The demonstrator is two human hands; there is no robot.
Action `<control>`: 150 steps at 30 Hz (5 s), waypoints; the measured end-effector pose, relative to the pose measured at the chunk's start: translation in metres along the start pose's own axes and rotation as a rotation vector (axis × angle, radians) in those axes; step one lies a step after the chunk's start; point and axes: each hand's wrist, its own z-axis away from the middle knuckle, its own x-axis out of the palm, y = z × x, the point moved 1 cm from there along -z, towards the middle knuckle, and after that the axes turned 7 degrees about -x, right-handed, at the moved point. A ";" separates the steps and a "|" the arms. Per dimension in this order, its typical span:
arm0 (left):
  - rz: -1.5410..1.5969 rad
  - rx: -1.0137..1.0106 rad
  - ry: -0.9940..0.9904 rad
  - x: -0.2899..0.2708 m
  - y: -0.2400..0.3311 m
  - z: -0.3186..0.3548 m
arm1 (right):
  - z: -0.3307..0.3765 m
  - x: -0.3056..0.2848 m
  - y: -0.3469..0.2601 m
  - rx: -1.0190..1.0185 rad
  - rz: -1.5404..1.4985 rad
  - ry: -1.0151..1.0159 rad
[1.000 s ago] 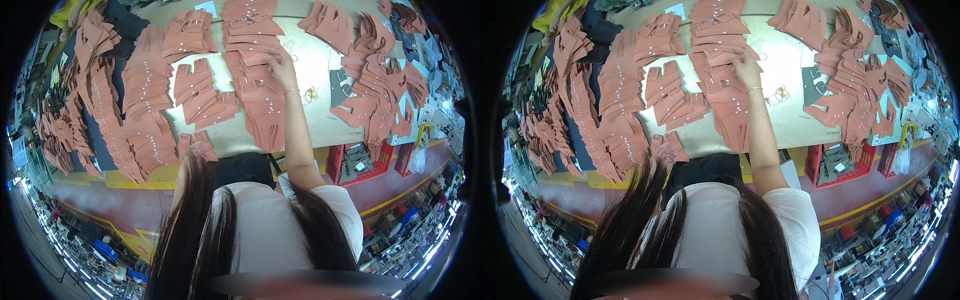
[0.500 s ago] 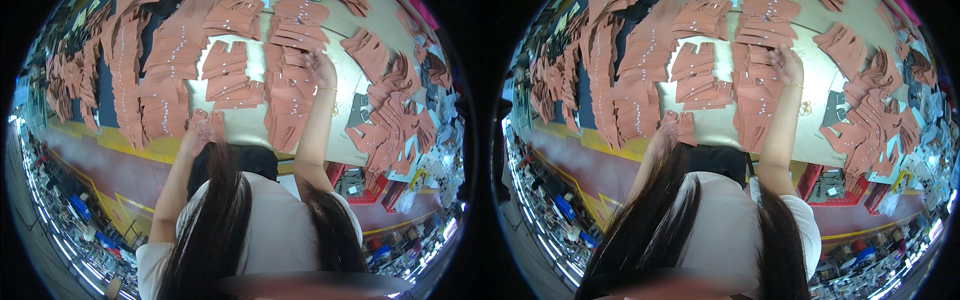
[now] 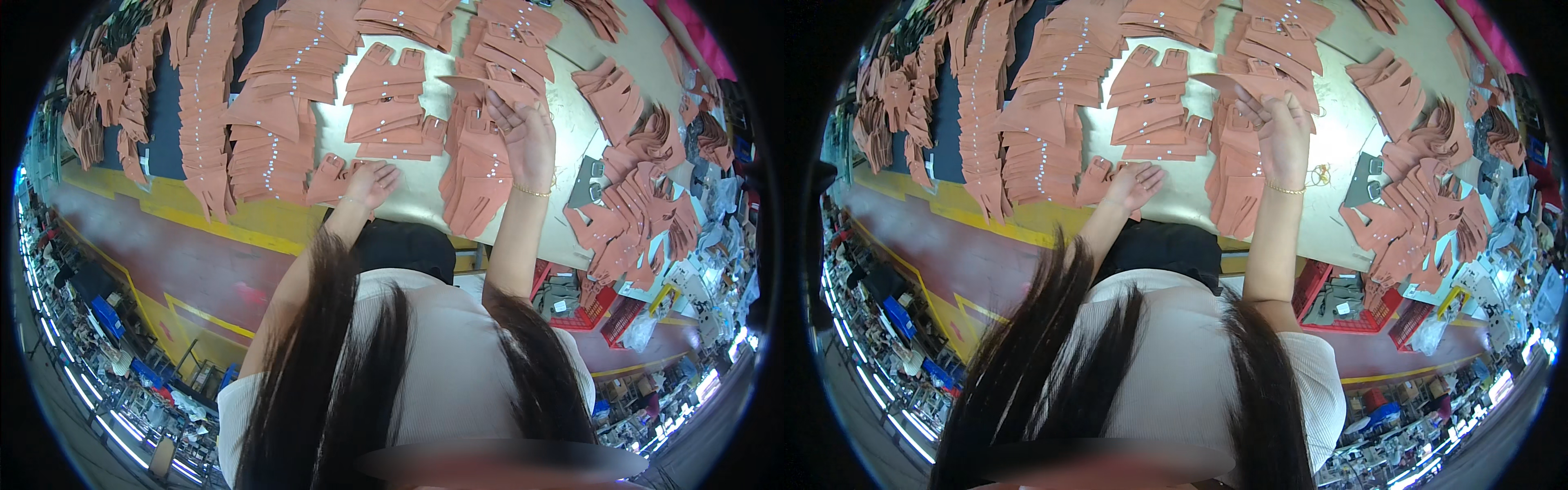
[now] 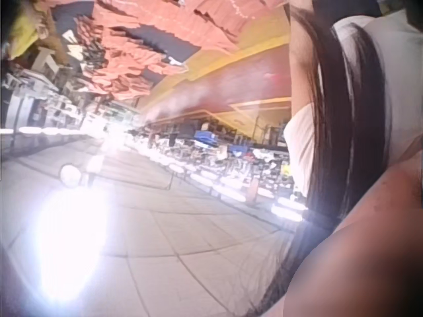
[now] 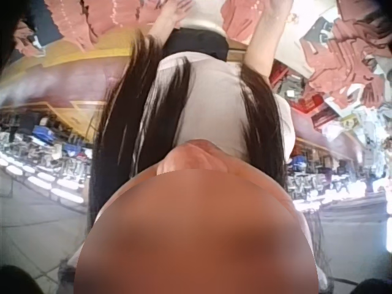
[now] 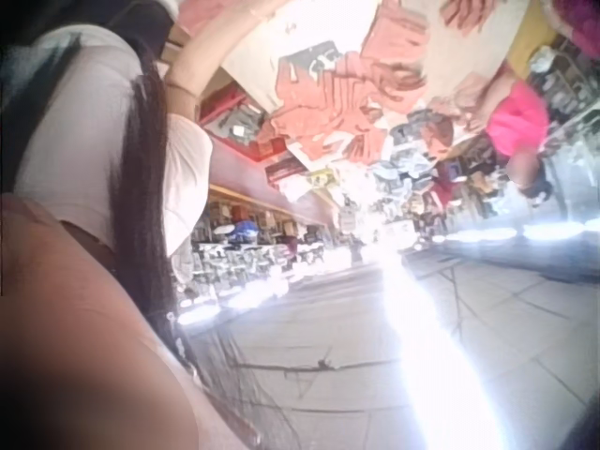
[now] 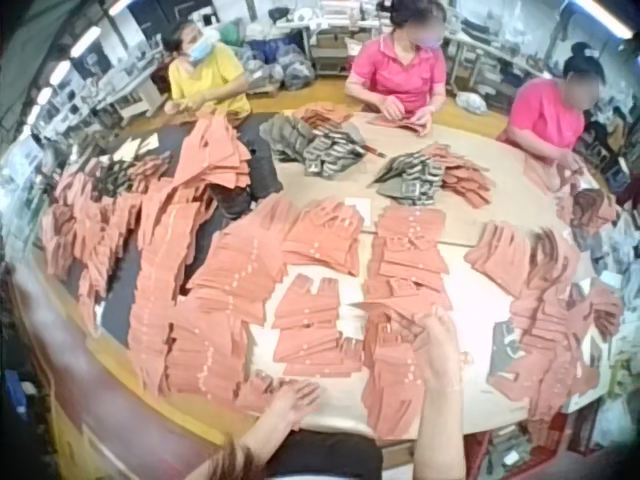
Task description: The person folds small pink fabric pieces on a table and stacks them into neat piles. They then handle a stack of grey fabric pieces with buckles, separating and restacking them.
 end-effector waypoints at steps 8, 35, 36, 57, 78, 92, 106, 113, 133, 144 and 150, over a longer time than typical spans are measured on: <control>0.120 0.101 -0.029 0.017 -0.007 -0.022 | 0.012 0.011 -0.003 0.008 0.092 -0.093; 0.207 0.688 -0.153 -0.061 0.054 0.155 | 0.121 0.109 0.160 0.682 0.478 -0.787; 0.196 0.803 -0.109 -0.077 0.063 0.160 | 0.119 0.117 0.167 0.697 0.480 -0.858; 0.244 0.944 0.180 -0.190 0.109 0.221 | 0.085 0.255 0.264 0.904 -0.715 0.043; -0.649 0.819 -0.391 0.047 0.052 0.162 | 0.131 0.107 0.106 0.519 -0.614 -0.056; -1.167 0.705 -0.595 0.193 -0.002 0.128 | -0.041 -0.143 -0.036 -0.537 -0.651 0.003; -1.082 0.612 -0.173 0.138 0.041 0.091 | -0.159 -0.324 0.006 0.014 0.080 0.824; -1.144 0.556 -0.152 0.121 0.050 0.095 | -0.157 -0.280 -0.011 0.063 0.330 0.918; -0.669 0.282 -0.085 -0.006 0.022 0.107 | -0.152 -0.149 0.022 -0.052 0.980 0.512; -0.637 0.250 -0.126 -0.014 0.017 0.113 | -0.180 -0.167 0.038 -0.057 1.140 0.411; -0.620 0.192 -0.123 -0.021 0.033 0.098 | -0.175 -0.149 0.028 -0.115 1.249 0.417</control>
